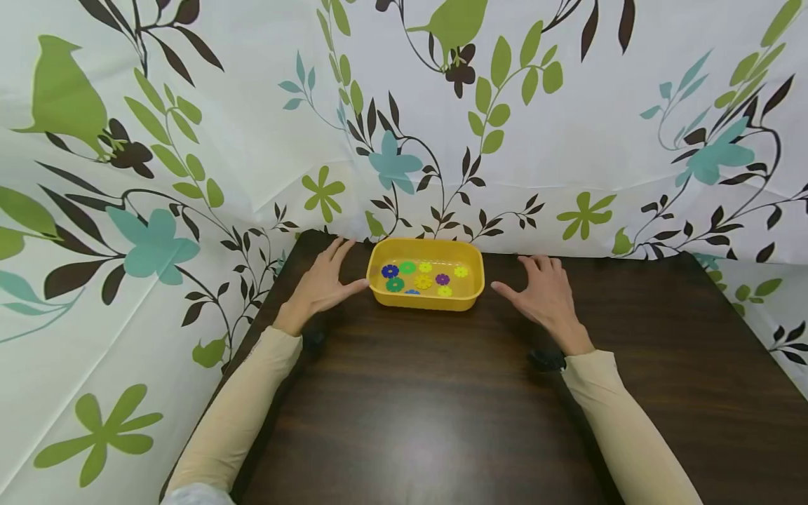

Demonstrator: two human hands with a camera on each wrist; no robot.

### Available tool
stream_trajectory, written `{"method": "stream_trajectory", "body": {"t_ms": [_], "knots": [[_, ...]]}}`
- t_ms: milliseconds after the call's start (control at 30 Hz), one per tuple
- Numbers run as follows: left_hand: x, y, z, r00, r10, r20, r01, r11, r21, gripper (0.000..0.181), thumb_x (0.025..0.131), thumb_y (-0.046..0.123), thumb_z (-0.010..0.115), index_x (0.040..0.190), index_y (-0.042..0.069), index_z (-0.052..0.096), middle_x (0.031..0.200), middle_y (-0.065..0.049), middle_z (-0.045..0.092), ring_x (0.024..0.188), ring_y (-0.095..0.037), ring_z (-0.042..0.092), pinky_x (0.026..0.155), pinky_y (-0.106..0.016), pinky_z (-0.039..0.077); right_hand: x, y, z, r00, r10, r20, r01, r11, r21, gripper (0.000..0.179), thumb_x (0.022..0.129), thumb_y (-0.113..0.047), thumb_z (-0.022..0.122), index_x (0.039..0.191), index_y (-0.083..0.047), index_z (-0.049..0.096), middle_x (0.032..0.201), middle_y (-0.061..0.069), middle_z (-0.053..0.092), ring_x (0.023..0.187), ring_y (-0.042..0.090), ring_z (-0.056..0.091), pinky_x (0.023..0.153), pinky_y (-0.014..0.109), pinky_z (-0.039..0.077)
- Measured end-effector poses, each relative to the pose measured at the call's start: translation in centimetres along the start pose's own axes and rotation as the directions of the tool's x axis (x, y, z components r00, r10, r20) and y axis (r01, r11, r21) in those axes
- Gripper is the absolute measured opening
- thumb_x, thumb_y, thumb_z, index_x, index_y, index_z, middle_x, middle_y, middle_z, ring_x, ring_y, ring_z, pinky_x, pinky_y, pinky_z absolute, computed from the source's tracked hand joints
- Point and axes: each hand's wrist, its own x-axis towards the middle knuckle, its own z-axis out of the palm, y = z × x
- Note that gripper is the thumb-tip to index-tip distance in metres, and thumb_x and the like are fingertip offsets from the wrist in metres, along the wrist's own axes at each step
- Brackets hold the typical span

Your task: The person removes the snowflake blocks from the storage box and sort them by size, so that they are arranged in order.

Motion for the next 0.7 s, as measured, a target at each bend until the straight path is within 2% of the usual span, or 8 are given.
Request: {"method": "stream_trajectory", "body": {"t_ms": [100,200,267,433,533,700], "knots": [[0.0,0.5,0.3,1.0,0.011,-0.027,-0.012,0.998,-0.054,0.103,0.094,0.064,0.074,0.174,0.021,0.026,0.181,-0.017,0.024,0.162,-0.048,0.035,0.121,-0.073,0.042,0.4,-1.2,0.2,0.999,-0.027,-0.04,0.029,0.999,0.046,0.084,0.093,-0.056,0.081,0.147,0.005,0.061,0.146,0.032,0.058,0.135,0.05,0.048,0.118,0.067,0.043],[0.3,1.1,0.6,0.999,0.02,-0.044,-0.023,0.997,-0.079,0.104,0.092,0.062,0.077,0.173,0.019,0.029,0.179,-0.017,0.028,0.159,-0.046,0.04,0.121,-0.07,0.043,0.9,-2.5,0.5,0.998,-0.045,-0.041,0.049,0.994,0.102,0.076,0.092,-0.047,0.084,0.145,0.004,0.063,0.143,0.031,0.06,0.135,0.049,0.051,0.117,0.066,0.046],[0.5,1.6,0.8,0.999,0.022,-0.038,-0.026,0.996,-0.09,0.105,0.091,0.063,0.078,0.173,0.018,0.03,0.178,-0.017,0.029,0.158,-0.046,0.042,0.123,-0.068,0.043,1.3,-3.5,0.6,0.998,-0.055,-0.017,0.057,0.989,0.139,0.071,0.092,-0.041,0.086,0.143,0.004,0.064,0.142,0.03,0.062,0.136,0.048,0.053,0.117,0.065,0.047],[1.0,2.3,1.6,1.0,-0.011,0.014,0.013,0.987,-0.161,0.102,0.092,0.059,0.079,0.172,0.017,0.031,0.175,-0.019,0.033,0.146,-0.043,0.056,0.116,-0.063,0.052,2.6,-6.0,1.3,0.991,-0.115,0.074,0.097,0.972,0.213,0.057,0.095,-0.029,0.084,0.136,0.008,0.07,0.138,0.029,0.067,0.13,0.046,0.058,0.115,0.062,0.048],[1.1,2.5,2.0,0.999,-0.034,0.039,0.041,0.976,-0.212,0.099,0.092,0.055,0.08,0.171,0.015,0.034,0.173,-0.019,0.037,0.138,-0.041,0.06,0.11,-0.06,0.056,3.4,-7.4,2.0,0.978,-0.16,0.133,0.123,0.96,0.252,0.051,0.096,-0.025,0.082,0.134,0.009,0.071,0.132,0.029,0.07,0.123,0.045,0.062,0.11,0.06,0.051],[1.5,2.9,3.0,0.998,-0.035,0.047,0.047,0.963,-0.265,0.101,0.09,0.055,0.081,0.17,0.014,0.036,0.17,-0.018,0.041,0.136,-0.038,0.057,0.113,-0.057,0.055,4.9,-9.3,3.0,0.945,-0.233,0.227,0.163,0.944,0.288,0.048,0.099,-0.023,0.08,0.135,0.008,0.071,0.129,0.027,0.073,0.118,0.044,0.067,0.104,0.057,0.056]]}}
